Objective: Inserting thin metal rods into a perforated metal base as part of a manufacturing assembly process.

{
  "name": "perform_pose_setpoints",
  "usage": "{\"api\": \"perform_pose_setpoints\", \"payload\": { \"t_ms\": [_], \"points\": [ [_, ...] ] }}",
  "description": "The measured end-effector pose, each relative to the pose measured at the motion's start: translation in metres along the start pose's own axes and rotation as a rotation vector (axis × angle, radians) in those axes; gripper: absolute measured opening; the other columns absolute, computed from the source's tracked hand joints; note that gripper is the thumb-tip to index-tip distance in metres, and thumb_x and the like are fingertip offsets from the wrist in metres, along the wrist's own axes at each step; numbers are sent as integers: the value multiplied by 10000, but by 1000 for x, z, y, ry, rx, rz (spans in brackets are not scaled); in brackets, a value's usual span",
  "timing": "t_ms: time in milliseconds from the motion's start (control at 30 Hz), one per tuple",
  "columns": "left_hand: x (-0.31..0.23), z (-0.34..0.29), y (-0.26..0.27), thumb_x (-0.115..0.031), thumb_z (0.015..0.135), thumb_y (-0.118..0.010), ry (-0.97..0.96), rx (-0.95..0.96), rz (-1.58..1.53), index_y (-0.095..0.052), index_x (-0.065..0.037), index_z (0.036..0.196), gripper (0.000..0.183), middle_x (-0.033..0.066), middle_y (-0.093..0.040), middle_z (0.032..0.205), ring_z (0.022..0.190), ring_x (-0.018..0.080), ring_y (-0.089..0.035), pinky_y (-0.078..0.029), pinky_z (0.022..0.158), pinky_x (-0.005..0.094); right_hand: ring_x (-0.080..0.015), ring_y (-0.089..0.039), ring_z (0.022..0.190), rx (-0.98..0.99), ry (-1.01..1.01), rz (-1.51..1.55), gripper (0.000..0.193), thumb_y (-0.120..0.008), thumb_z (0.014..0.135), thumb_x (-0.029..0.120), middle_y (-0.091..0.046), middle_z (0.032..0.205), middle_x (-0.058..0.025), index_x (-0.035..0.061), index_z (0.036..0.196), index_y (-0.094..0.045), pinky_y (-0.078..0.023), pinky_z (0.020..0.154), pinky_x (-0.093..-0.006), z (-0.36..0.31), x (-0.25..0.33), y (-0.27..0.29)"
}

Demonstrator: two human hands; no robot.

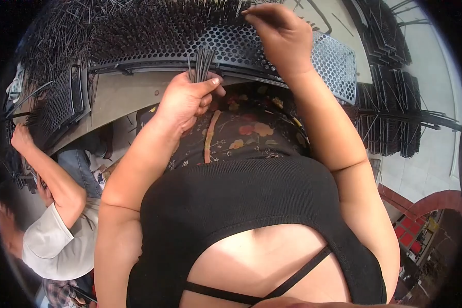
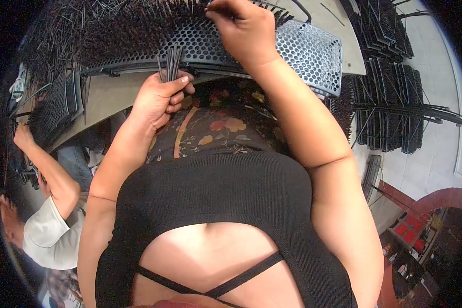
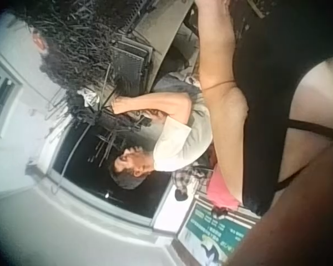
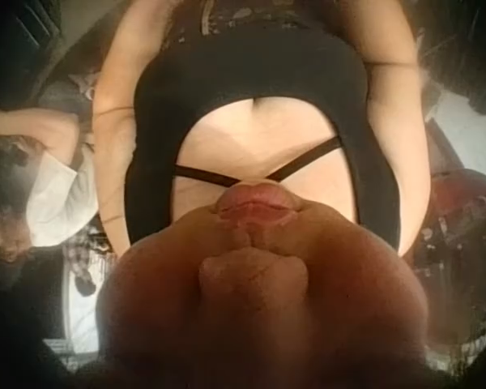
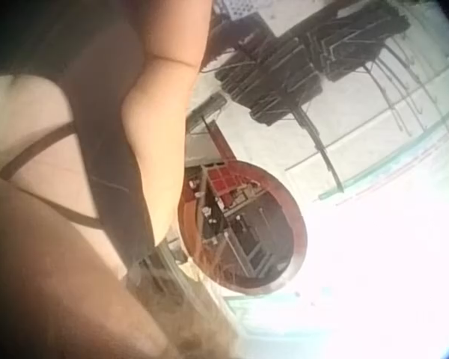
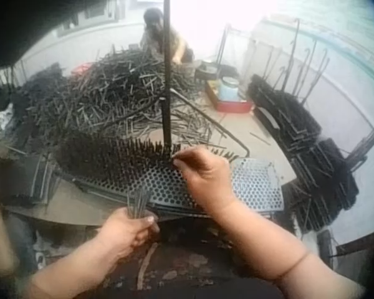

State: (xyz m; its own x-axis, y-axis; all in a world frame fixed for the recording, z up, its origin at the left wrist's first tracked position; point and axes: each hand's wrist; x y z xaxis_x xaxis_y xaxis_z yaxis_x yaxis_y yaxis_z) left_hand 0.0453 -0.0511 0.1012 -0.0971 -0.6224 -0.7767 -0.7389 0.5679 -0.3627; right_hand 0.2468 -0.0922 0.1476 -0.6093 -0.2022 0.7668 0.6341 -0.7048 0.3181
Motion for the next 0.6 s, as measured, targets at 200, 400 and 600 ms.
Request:
{"api": "perform_pose_setpoints", "payload": {
  "t_ms": [200,400,600],
  "points": [
    [3,1,0,-87,894,-625,-34,-40,-8,-617,-21,907,68,59,-629,736,488,44,-391,-285,401,196,-303,-685,754,145,117,90,167,-718,778,37,-685,847,-150,45,928,-644,-534,660,-335,18,2,-15],
    [2,0,0,-77,895,-618,-26,-45,-10,-613,-18,910,61,64,-630,738,479,42,-399,-296,402,197,-344,-652,779,108,511,-213,162,-700,780,75,-678,841,-145,48,929,-640,-519,699,-401,30,4,-18],
    [1,-1,0,-74,895,-616,-33,-23,-35,-608,-15,915,63,66,-629,741,474,38,-399,-287,397,192,-346,-646,795,193,405,-293,125,-702,785,129,-681,837,-140,49,879,-681,-515,714,-409,33,-9,-14]
  ]
}}
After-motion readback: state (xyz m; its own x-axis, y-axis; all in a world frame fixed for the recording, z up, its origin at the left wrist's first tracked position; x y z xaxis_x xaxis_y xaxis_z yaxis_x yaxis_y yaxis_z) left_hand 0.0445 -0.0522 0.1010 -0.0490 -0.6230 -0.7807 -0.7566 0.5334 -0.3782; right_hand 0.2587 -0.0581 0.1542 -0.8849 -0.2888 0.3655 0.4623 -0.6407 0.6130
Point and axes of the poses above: each hand's wrist, its own z-axis towards the middle knuckle, its own y-axis out of the back of the hand, x = y × z
